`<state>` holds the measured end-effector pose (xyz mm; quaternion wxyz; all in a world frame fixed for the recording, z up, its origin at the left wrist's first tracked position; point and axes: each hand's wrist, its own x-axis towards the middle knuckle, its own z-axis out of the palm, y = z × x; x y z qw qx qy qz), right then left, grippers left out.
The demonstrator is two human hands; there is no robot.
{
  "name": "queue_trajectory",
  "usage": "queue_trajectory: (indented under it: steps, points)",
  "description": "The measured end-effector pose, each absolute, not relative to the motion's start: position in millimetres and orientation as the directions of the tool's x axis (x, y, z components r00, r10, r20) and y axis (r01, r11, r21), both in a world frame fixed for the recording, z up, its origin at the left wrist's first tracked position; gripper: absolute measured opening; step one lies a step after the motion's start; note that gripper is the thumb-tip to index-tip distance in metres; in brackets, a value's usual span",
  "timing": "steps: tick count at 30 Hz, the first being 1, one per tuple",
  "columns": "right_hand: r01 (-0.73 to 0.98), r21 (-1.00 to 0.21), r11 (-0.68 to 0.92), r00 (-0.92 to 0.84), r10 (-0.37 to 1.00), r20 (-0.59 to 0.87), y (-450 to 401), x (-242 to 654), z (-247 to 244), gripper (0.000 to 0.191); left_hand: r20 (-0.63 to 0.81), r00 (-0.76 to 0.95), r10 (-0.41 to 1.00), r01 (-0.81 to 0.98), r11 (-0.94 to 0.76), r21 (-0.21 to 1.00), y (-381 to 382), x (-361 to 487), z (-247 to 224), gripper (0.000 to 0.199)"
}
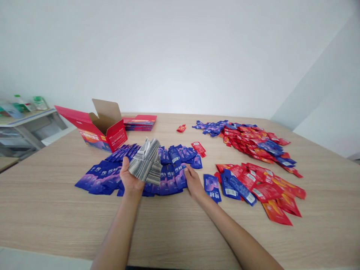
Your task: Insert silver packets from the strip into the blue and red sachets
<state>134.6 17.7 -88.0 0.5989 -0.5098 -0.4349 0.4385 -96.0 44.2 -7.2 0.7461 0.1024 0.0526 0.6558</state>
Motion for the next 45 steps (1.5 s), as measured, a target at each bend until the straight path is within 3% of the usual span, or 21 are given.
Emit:
queue_trajectory:
  steps: [5, 10, 14, 16, 19, 22, 25, 29, 35, 40, 42, 45]
  points:
    - [0.308, -0.945, 0.112, 0.171, 0.97, 0.171, 14.5, 142.3, -87.6, 0.041, -0.054, 0.153, 0.987, -0.946, 0.162, 0.282, 38.9, -86.9, -1.5, 0.063]
    - [0.515, -0.855, 0.069, 0.085, 0.988, 0.13, -1.5, 133.5, -94.6, 0.054, -0.092, 0.128, 0.988, -0.928, 0.152, 0.341, 33.0, -76.1, 3.1, 0.057]
    - [0.561, -0.824, 0.081, -0.085, 0.996, 0.039, -7.0, 127.8, -88.8, 0.064, -0.109, 0.133, 0.985, -0.913, 0.164, 0.372, 28.9, -68.1, 4.4, 0.053]
    - [0.553, -0.824, 0.123, -0.12, 0.99, 0.067, -4.4, 134.4, -78.5, 0.056, -0.098, 0.162, 0.982, -0.911, 0.187, 0.369, 27.5, -64.4, 4.4, 0.053]
    - [0.623, -0.77, 0.136, -0.039, 0.989, 0.143, 3.6, 165.8, -58.7, 0.035, -0.091, 0.182, 0.979, -0.909, 0.202, 0.365, 26.0, -60.8, 3.4, 0.053]
    - [0.697, -0.716, 0.04, 0.049, 0.993, 0.103, 8.8, 214.0, -42.7, 0.027, -0.104, 0.165, 0.981, -0.902, 0.193, 0.386, 24.9, -60.1, 0.7, 0.045]
    - [0.761, -0.645, -0.067, 0.071, 0.997, -0.02, 6.8, 252.0, -36.3, 0.038, -0.148, 0.153, 0.977, -0.885, 0.202, 0.42, 23.1, -59.0, -2.4, 0.033]
    - [0.824, -0.557, -0.109, 0.048, 0.991, -0.123, 0.3, 263.3, -37.4, 0.06, -0.184, 0.269, 0.946, -0.831, 0.324, 0.453, 19.3, -51.7, -3.1, 0.031]
    - [0.881, -0.458, -0.121, 0.065, 0.989, -0.135, -0.9, 251.9, -32.2, 0.047, -0.174, 0.426, 0.888, -0.788, 0.459, 0.411, 15.7, -39.5, -6.0, 0.041]
    - [0.866, -0.498, -0.032, -0.01, 0.997, -0.082, -5.5, 261.4, -13.4, 0.026, -0.168, 0.442, 0.881, -0.787, 0.471, 0.399, 13.0, -36.3, -10.5, 0.041]
    - [0.771, -0.632, 0.079, -0.126, 0.992, -0.029, -10.3, 271.5, -5.9, 0.017, -0.168, 0.458, 0.873, -0.776, 0.485, 0.404, 11.5, -34.9, -9.4, 0.047]
    - [0.432, -0.888, 0.157, -0.215, 0.974, 0.068, -16.8, 283.5, 2.2, 0.022, -0.178, 0.465, 0.867, -0.766, 0.495, 0.409, 9.9, -33.1, -6.8, 0.054]
